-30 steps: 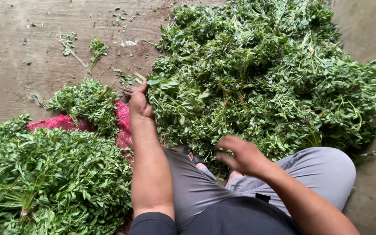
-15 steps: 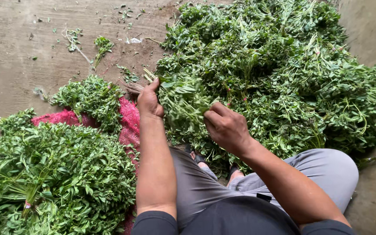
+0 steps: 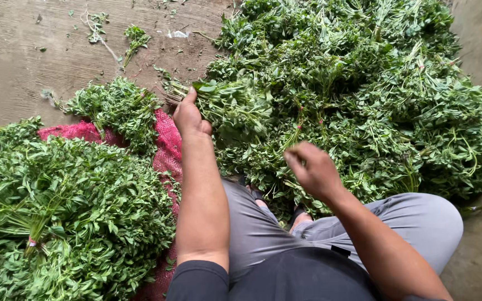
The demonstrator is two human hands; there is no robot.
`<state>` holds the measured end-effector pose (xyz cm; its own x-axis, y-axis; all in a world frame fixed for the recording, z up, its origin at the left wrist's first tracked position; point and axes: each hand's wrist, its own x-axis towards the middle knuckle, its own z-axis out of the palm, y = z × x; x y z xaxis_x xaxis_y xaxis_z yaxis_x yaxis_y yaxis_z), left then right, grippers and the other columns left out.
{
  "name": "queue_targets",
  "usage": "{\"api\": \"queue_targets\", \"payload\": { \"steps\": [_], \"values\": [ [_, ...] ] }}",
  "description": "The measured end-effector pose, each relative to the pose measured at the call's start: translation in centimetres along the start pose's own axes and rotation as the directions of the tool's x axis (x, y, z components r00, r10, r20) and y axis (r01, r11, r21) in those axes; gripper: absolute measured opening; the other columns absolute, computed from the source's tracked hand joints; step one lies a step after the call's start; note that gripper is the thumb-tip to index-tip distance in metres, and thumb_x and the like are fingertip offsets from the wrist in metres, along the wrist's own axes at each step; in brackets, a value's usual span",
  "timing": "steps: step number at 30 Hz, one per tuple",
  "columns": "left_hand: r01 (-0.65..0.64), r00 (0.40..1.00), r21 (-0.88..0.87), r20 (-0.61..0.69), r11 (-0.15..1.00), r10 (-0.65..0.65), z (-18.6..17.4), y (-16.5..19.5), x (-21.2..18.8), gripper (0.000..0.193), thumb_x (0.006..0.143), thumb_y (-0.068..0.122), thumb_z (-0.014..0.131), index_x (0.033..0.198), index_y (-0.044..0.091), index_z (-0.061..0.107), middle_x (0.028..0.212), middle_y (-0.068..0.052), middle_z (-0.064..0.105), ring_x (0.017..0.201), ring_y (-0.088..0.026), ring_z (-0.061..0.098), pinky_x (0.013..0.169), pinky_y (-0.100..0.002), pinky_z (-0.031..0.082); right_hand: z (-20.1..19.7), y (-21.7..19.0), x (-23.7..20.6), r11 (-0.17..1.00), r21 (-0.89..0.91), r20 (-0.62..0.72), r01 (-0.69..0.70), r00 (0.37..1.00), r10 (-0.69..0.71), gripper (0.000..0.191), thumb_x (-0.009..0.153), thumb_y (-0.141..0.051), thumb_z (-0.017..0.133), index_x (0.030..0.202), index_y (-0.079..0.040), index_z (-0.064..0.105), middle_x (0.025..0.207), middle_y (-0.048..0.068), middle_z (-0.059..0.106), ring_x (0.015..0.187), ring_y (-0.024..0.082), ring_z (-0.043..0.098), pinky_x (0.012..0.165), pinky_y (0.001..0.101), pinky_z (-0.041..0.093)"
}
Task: The person sits on the floor among large piles of leafy green vegetables, gathers handfuls of the greens, aligns the stems, and ties each bunch together with a tie. Finished bunches are set aside on a pink mesh sack as the person works through the piles.
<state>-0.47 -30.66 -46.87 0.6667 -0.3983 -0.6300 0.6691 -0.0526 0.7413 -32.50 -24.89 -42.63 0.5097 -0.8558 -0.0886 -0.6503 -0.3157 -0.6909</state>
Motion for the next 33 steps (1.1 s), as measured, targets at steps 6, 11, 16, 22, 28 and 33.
{"api": "queue_targets", "payload": {
  "steps": [6,11,16,22,28,33],
  "values": [
    [-0.137,0.967,-0.216,0.184,0.967,0.178,1.2,-0.9,-0.8,0.043,0.092,0.014,0.079,0.127,-0.009,0.068,0.137,-0.024,0.069,0.106,-0.022,0.073,0.075,-0.029,0.064,-0.2,-2.7,6.0,0.864,0.495,0.021,-0.098,0.995,0.101,0.023,0.099,-0.027,0.065,0.107,-0.008,0.071,0.089,0.001,0.071,0.076,0.010,0.061,0.067,0.0278,0.051],
    [-0.093,0.991,-0.039,0.097,0.995,0.096,1.4,-0.7,-1.5,0.040,0.091,0.016,0.072,0.126,0.001,0.060,0.128,-0.013,0.065,0.101,-0.022,0.067,0.080,-0.042,0.046,0.5,-3.0,7.0,0.829,0.546,0.074,-0.121,0.993,0.097,0.023,0.098,-0.024,0.068,0.091,-0.002,0.070,0.075,0.000,0.061,0.066,0.010,0.051,0.059,0.0294,0.043],
    [-0.586,0.808,0.072,0.131,0.807,0.575,3.5,-0.1,-1.8,0.022,0.093,0.015,0.075,0.108,-0.001,0.070,0.105,-0.007,0.073,0.090,-0.015,0.064,0.083,-0.032,0.052,-1.3,-2.6,6.6,0.965,0.246,0.102,0.090,0.988,-0.118,0.018,0.090,-0.020,0.071,0.086,-0.003,0.068,0.071,0.002,0.058,0.065,0.013,0.053,0.056,0.0307,0.044],
    [-0.388,0.917,-0.141,-0.160,0.911,0.366,1.0,3.1,-0.2,0.021,0.097,0.018,0.071,0.102,-0.003,0.070,0.095,-0.010,0.066,0.075,-0.019,0.059,0.061,-0.038,0.049,-1.3,0.6,1.2,0.988,0.152,0.501,-0.024,0.863,-0.056,0.021,0.085,-0.021,0.073,0.097,-0.004,0.071,0.088,0.007,0.069,0.084,0.021,0.068,0.075,0.0376,0.057],
    [0.099,0.972,-0.502,-0.138,0.859,-0.192,-1.6,2.8,3.1,0.031,0.097,0.015,0.066,0.116,-0.009,0.061,0.109,-0.018,0.070,0.076,-0.031,0.075,0.051,-0.046,0.065,5.2,5.4,-4.3,0.949,-0.316,0.521,-0.003,0.835,0.176,0.033,0.086,-0.027,0.071,0.117,-0.015,0.072,0.112,0.009,0.069,0.105,0.030,0.067,0.089,0.0443,0.055],
    [0.189,0.964,-0.373,-0.105,0.908,-0.244,-2.1,0.7,4.3,0.030,0.095,0.022,0.069,0.114,-0.001,0.064,0.103,-0.014,0.070,0.058,-0.020,0.067,0.033,-0.030,0.036,6.3,5.6,-3.4,0.987,-0.116,0.358,-0.112,0.922,0.147,0.029,0.090,-0.028,0.068,0.113,-0.011,0.074,0.110,0.010,0.073,0.104,0.028,0.069,0.090,0.0420,0.055]
  ]
}}
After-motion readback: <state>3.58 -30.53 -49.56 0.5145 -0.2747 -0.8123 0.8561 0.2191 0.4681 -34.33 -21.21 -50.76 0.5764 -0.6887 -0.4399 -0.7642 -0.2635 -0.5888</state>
